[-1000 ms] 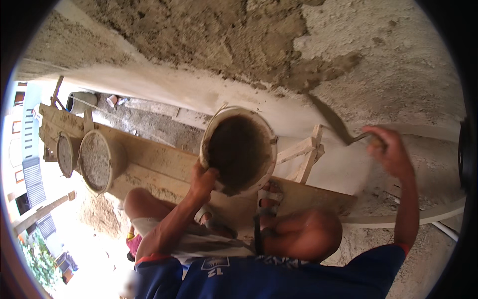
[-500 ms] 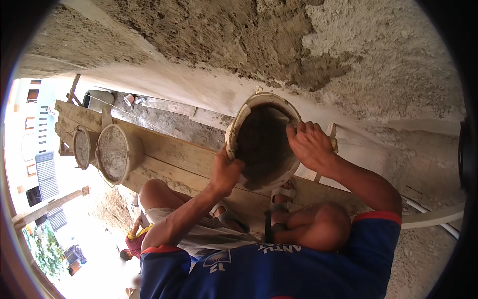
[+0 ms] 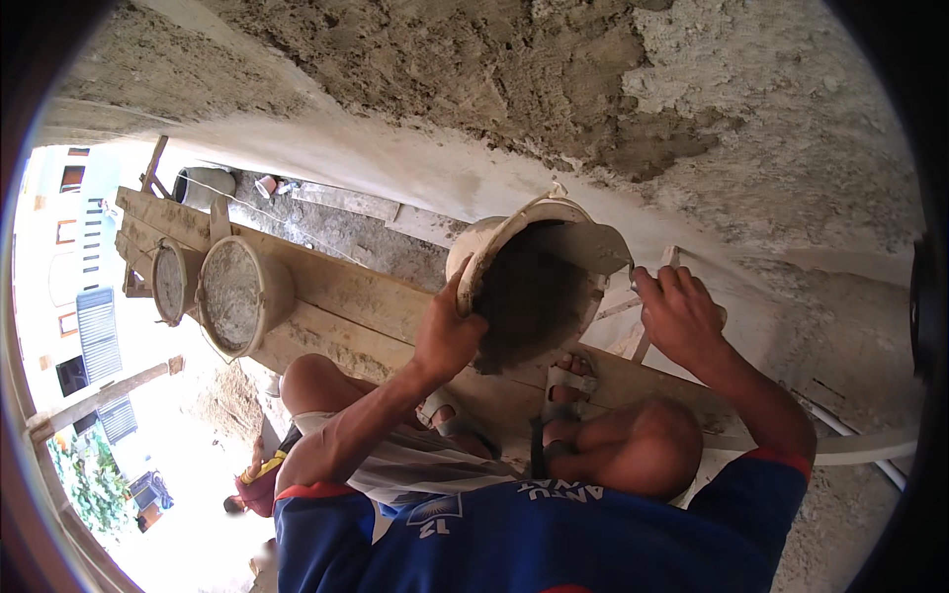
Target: The person applies wet plaster from a bucket onto a wall using a trowel while standing on a wooden scaffold.
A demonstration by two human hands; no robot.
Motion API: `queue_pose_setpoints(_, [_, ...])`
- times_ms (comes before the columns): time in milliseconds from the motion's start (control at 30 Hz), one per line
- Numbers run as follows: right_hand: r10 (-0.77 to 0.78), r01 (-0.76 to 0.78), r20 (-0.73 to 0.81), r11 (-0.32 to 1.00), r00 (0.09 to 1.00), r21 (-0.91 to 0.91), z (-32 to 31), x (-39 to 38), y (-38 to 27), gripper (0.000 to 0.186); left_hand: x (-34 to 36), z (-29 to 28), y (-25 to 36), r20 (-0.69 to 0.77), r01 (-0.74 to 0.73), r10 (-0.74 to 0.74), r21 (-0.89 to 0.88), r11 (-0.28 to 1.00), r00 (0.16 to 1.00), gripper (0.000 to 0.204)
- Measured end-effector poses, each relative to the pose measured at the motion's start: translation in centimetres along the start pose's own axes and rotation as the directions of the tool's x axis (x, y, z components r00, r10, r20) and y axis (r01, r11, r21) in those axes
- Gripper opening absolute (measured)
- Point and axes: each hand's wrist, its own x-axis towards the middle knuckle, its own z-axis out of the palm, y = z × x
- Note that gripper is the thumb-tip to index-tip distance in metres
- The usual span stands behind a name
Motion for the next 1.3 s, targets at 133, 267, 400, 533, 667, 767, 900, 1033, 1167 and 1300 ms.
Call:
queue_pose_setpoints(133, [0.101,-0.136,0.222,0.979,0.970,0.151,4.2,0.7,-1.4,0.044,1.0,0.7,0.2,-0.059,-0.110,0.114,0.077,0.991,0.992,0.080])
queue_pose_setpoints(267, [0.051,-0.238,0.355,0.828,0.934,0.507,7.0,2.9,-4.5,0.044,2.1,2.8,-0.3,-0.141,-0.198,0.195,-0.013,0.980,0.971,0.081])
queue_pose_setpoints(400, [0.057,-0.326,0.405,0.698,0.913,0.637,7.1,3.8,-5.7,0.040,2.5,3.6,-0.7,-0.142,-0.084,0.079,-0.032,0.996,0.987,0.077])
queue_pose_setpoints(533, [0.085,-0.235,0.247,0.699,0.965,0.676,7.1,2.8,-4.9,0.039,2.1,2.5,0.1,-0.128,-0.054,0.012,-0.331,0.942,0.992,0.062])
queue_pose_setpoints(667, [0.108,-0.268,0.301,0.783,0.947,0.562,7.8,1.8,-3.6,0.039,1.3,2.3,1.2,-0.139,-0.031,0.000,-0.219,0.975,0.990,0.052])
queue_pose_setpoints(767, [0.088,-0.181,0.185,0.795,0.979,0.579,7.7,1.3,-2.6,0.039,1.4,2.1,1.8,-0.103,0.015,-0.040,-0.227,0.974,0.994,0.051])
queue_pose_setpoints(900, [0.130,-0.227,0.228,0.849,0.965,0.477,5.9,0.7,-0.7,0.036,1.5,2.7,1.7,-0.071,-0.008,-0.021,-0.390,0.921,0.997,0.049])
queue_pose_setpoints(1033, [0.143,-0.230,0.237,0.888,0.961,0.398,2.6,-0.1,1.2,0.035,2.1,3.4,0.7,-0.065,-0.019,-0.012,-0.466,0.885,0.998,0.050])
queue_pose_setpoints(1167, [0.071,-0.251,0.357,0.835,0.932,0.490,-2.4,-1.2,1.9,0.030,2.4,3.8,-1.0,-0.074,0.043,-0.086,-0.454,0.890,0.993,0.052])
queue_pose_setpoints(1300, [-0.052,-0.194,0.353,0.756,0.934,0.625,-8.8,-3.7,2.5,0.032,2.3,4.1,-2.4,-0.083,0.016,-0.069,-0.523,0.852,0.994,0.051])
